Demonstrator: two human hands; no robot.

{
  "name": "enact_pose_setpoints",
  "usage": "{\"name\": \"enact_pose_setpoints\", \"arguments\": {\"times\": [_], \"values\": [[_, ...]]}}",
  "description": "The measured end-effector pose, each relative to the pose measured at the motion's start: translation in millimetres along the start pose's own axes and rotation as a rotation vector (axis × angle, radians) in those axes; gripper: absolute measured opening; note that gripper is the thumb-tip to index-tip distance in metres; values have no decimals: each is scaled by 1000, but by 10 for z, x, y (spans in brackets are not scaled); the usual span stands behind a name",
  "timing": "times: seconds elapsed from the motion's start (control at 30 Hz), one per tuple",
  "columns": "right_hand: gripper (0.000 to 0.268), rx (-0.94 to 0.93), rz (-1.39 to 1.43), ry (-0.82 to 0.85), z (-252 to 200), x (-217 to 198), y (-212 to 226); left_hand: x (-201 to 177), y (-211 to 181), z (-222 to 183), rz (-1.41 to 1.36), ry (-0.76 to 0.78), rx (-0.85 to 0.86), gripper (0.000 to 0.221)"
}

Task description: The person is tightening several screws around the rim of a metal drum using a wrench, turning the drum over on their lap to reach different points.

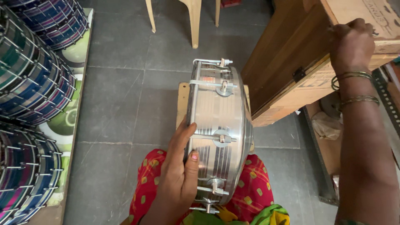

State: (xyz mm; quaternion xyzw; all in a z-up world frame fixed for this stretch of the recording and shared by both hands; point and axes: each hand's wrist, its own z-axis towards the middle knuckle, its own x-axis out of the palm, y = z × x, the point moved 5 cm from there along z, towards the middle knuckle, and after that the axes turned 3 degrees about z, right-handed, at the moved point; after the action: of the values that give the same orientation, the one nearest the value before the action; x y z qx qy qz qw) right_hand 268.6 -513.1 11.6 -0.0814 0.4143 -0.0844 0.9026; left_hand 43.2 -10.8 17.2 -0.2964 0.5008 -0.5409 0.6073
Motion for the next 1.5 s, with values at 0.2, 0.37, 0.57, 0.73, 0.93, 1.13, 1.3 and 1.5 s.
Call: {"name": "enact_pose_setpoints", "arguments": {"times": [0.2, 0.37, 0.57, 0.73, 0.93, 1.13, 1.3, 1.5], "values": [[18, -114, -209, 1, 47, 88, -187, 42, 7, -32, -9, 8, 14, 48], [18, -183, -181, 48, 72, -47, -274, 66, 12, -49, 8, 22, 12, 47], [14, -208, -141, 91, 130, -231, -275, 1, 22, 0, 22, -1, -3, 48], [14, -225, -145, 43, 127, -243, -371, -10, 16, 13, 40, -18, 5, 49], [19, -90, 74, 132, 191, 53, -653, 10, 31, 2, 49, -17, -10, 48], [34, 0, 34, 250, 200, -131, -318, -34, 5, 47, 39, -11, -114, 47], [44, -40, -225, 86, 129, -222, 29, -44, 39, 56, 14, -7, -131, 48], [35, -44, -216, 35, 57, -125, -136, -10, 27, 25, 14, -10, -4, 48]]}}
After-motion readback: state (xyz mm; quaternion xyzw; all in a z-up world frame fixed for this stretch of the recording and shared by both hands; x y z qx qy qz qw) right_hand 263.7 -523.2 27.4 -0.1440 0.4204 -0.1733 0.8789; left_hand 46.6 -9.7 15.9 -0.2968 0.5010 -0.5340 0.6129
